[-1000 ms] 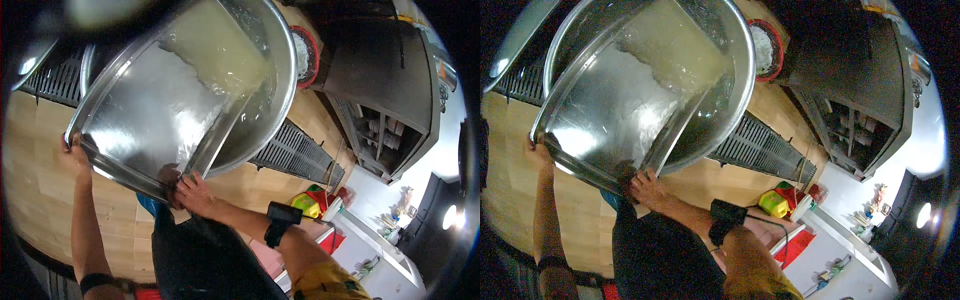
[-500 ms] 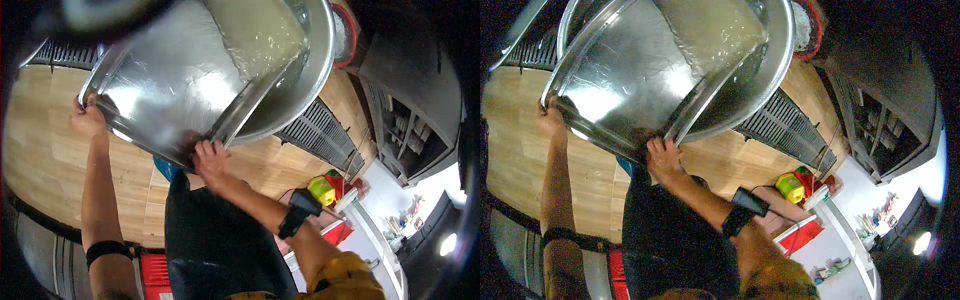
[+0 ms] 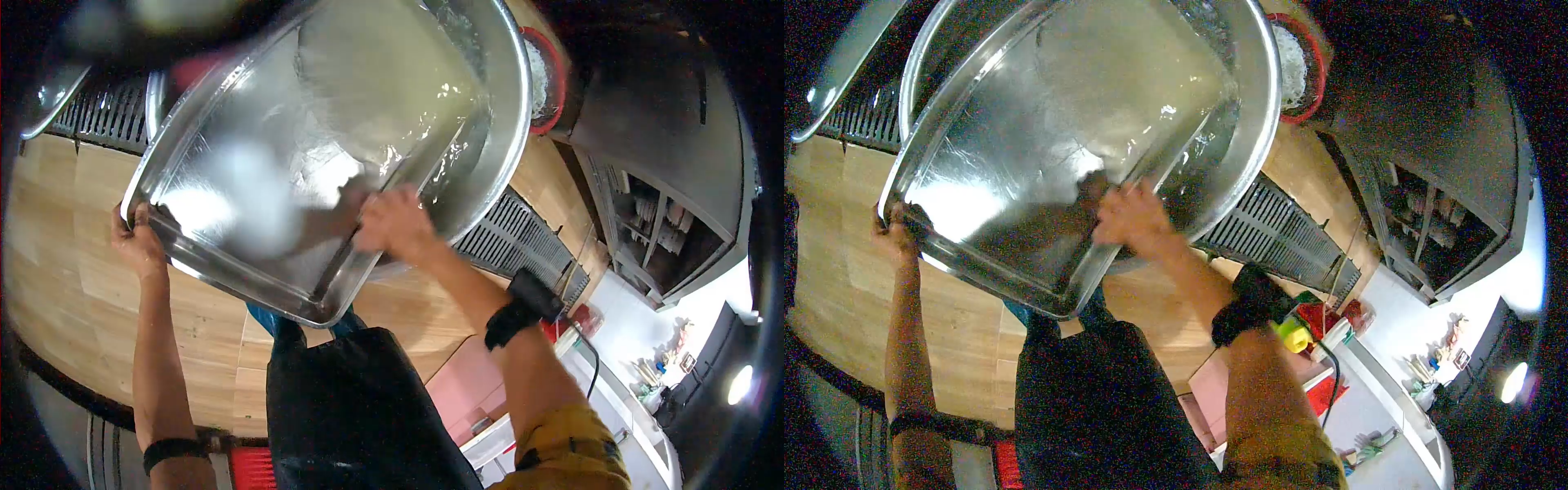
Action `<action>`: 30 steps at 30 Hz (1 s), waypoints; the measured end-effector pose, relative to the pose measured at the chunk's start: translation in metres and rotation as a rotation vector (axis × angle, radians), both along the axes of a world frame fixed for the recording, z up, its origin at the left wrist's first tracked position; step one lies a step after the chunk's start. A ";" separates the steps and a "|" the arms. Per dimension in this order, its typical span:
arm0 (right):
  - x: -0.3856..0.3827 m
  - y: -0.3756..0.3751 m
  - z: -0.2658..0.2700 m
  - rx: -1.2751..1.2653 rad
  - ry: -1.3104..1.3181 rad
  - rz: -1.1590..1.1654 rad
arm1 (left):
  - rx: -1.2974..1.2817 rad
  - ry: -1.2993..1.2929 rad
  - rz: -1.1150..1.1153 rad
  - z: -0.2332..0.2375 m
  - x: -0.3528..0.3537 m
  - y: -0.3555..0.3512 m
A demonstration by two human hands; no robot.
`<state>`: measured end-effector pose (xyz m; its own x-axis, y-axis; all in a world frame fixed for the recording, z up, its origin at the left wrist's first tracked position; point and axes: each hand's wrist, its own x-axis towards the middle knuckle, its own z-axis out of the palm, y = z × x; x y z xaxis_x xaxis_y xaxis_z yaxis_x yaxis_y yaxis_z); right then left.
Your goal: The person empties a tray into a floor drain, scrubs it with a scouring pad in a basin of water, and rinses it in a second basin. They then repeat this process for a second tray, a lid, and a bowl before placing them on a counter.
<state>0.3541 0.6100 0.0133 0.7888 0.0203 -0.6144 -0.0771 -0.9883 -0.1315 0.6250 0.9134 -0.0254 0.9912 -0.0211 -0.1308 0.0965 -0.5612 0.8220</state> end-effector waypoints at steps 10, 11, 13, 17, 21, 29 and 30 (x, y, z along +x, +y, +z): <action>-0.020 -0.036 -0.022 -0.125 -0.231 -0.230 | 0.481 -0.234 -1.372 0.097 -0.067 -0.006; -0.017 -0.005 -0.003 -0.090 -0.187 -0.180 | 0.569 -0.147 -1.536 0.123 -0.071 -0.018; -0.022 0.065 0.008 -0.008 -0.167 -0.177 | 0.525 -0.115 -1.548 0.123 -0.071 -0.017; -0.026 0.152 0.014 0.240 -0.247 -0.340 | 0.602 -0.405 -1.510 0.088 -0.075 0.000; -0.026 0.127 0.018 0.247 -0.183 -0.083 | 0.464 -0.315 -1.414 0.091 -0.076 -0.001; -0.049 -0.043 0.118 0.013 -0.266 -0.286 | 0.191 -0.383 -1.493 0.252 -0.087 -0.070; -0.046 -0.054 0.139 -0.019 -0.293 -0.374 | 0.167 -0.383 -1.477 0.279 -0.080 -0.086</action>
